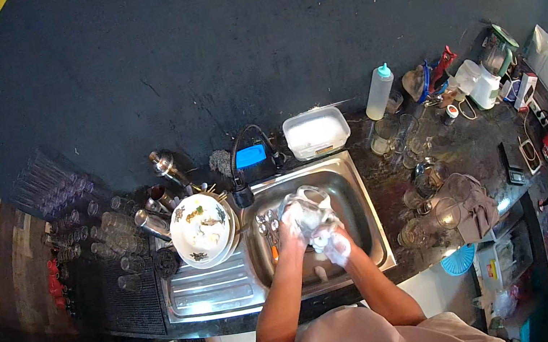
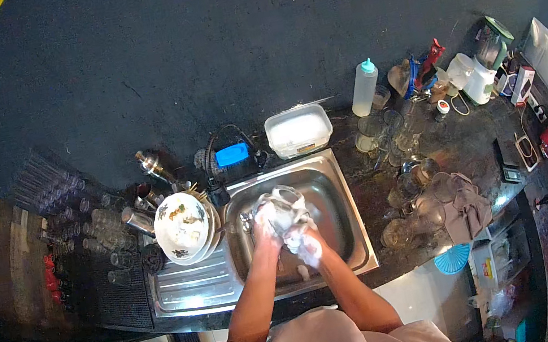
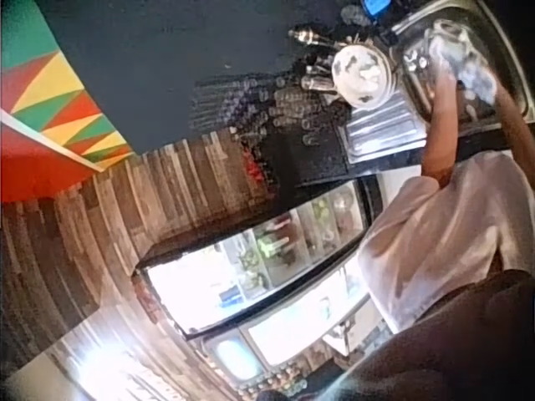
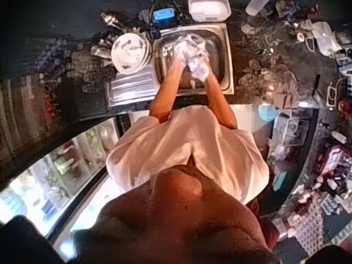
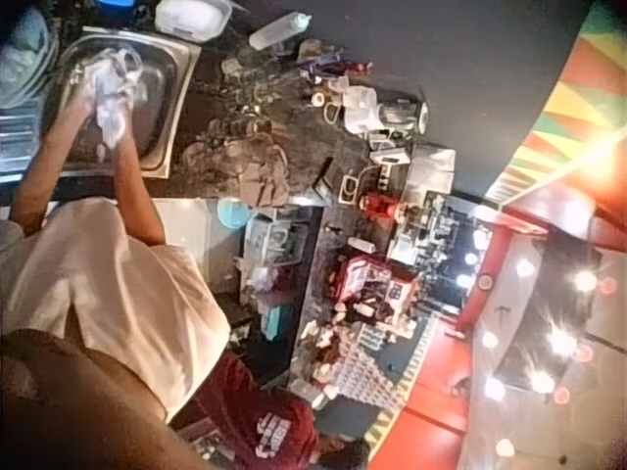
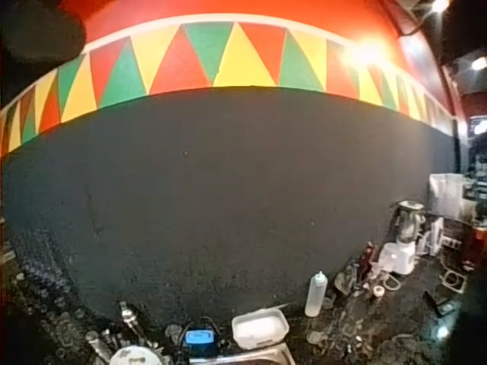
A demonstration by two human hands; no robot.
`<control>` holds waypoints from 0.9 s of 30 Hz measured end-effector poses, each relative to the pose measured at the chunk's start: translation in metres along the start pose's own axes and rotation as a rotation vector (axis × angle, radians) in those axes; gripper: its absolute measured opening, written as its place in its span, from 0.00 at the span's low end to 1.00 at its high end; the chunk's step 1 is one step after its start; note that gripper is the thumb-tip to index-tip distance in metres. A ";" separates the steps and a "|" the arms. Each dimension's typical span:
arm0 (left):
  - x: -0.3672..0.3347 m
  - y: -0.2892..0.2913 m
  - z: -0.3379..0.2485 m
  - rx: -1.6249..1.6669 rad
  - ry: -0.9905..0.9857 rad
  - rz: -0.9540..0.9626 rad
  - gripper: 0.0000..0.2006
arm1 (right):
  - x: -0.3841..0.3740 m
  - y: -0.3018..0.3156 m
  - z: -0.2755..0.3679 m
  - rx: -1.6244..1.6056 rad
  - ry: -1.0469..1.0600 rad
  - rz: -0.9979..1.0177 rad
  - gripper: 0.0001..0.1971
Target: The recorder is washing and rinsing glass cups at a restaurant bar sink.
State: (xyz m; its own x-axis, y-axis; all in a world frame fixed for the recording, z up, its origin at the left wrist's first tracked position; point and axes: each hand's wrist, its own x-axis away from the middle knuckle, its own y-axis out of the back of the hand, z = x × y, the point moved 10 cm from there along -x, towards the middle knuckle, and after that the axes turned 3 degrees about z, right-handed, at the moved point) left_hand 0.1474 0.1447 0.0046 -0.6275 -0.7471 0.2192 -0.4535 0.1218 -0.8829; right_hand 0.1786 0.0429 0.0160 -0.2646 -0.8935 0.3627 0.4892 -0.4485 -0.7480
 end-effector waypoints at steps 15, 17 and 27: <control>0.020 -0.044 -0.046 -0.254 -0.019 0.441 0.45 | 0.011 -0.052 0.000 -0.078 -0.056 0.237 0.23; 0.019 -0.039 -0.046 -0.135 -0.018 0.515 0.47 | 0.045 -0.112 0.038 -0.220 0.130 0.577 0.25; 0.006 0.018 -0.013 -0.120 0.300 -0.004 0.23 | 0.007 -0.048 0.018 0.466 0.320 0.289 0.35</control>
State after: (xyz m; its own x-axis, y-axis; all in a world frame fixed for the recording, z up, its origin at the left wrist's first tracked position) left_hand 0.1271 0.1505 -0.0050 -0.7761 -0.5242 0.3505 -0.5162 0.2089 -0.8306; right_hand 0.1679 0.0578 0.0642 -0.2682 -0.9617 -0.0555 0.8693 -0.2168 -0.4441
